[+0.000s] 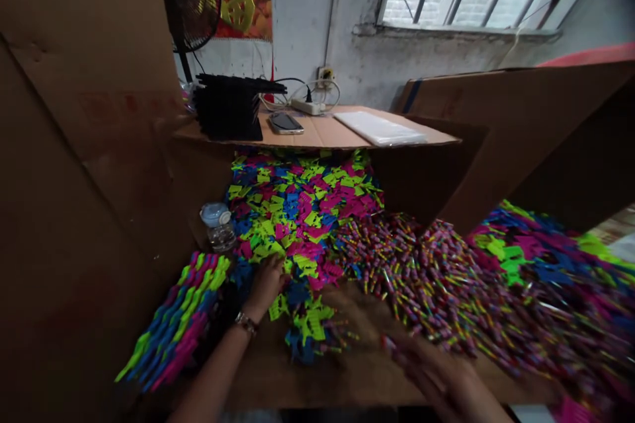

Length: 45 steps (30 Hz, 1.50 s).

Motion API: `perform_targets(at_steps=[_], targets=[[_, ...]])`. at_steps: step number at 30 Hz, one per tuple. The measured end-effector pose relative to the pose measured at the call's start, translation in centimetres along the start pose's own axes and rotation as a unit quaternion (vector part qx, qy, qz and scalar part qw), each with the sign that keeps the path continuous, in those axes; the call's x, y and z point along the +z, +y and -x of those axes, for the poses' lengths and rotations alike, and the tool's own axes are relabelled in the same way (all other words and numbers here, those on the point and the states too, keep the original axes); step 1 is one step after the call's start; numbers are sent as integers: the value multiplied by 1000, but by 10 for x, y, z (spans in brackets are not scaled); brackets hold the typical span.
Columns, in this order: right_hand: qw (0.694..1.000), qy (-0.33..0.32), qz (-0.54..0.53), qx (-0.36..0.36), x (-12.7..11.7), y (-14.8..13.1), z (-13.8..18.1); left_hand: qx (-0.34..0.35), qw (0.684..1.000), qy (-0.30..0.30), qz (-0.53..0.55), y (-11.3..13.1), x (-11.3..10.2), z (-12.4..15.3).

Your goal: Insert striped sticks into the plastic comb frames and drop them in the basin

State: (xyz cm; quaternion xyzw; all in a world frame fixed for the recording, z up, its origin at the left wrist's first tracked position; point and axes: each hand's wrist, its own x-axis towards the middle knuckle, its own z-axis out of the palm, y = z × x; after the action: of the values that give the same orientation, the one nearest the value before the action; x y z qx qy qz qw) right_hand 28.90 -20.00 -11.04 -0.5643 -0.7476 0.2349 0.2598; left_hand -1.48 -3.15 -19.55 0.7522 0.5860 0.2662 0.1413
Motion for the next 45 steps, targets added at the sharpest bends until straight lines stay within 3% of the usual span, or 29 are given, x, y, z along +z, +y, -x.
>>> perform_targets(at_steps=[3,6,10,14,16,18,20,23,27,33,38,41,45], targets=[[997,12,-58,-57,19,-30,-44,-31,998,18,55,1,-5,17],[993,16,-39,-114,56,-42,-69,-72,989,54,116,4,-14,28],[994,-57,25,-91,100,-33,-73,-132,963,77,222,14,-24,38],[996,-60,-24,-65,104,-17,-65,-176,921,35,346,36,-26,55],[996,-10,-69,-62,95,-17,-61,-221,866,-8,448,52,-29,65],[991,51,-121,-32,84,-26,-58,-285,771,-54,567,67,-34,75],[979,66,-189,27,75,-42,-54,-328,683,-95,645,81,-40,81],[946,3,-307,103,67,-67,-48,-345,642,-127,673,93,-49,85],[894,-12,-416,163,66,-78,-43,-356,635,-136,672,97,-56,88],[827,-41,-516,222,68,-74,-38,-318,628,-177,688,98,-66,93],[773,-84,-585,231,70,-74,-36,-308,604,-265,685,98,-72,96],[787,-90,-572,212,71,-75,-35,-297,641,-259,658,97,-73,97],[842,-46,-510,172,75,-76,-33,-271,750,-203,569,97,-75,96]])
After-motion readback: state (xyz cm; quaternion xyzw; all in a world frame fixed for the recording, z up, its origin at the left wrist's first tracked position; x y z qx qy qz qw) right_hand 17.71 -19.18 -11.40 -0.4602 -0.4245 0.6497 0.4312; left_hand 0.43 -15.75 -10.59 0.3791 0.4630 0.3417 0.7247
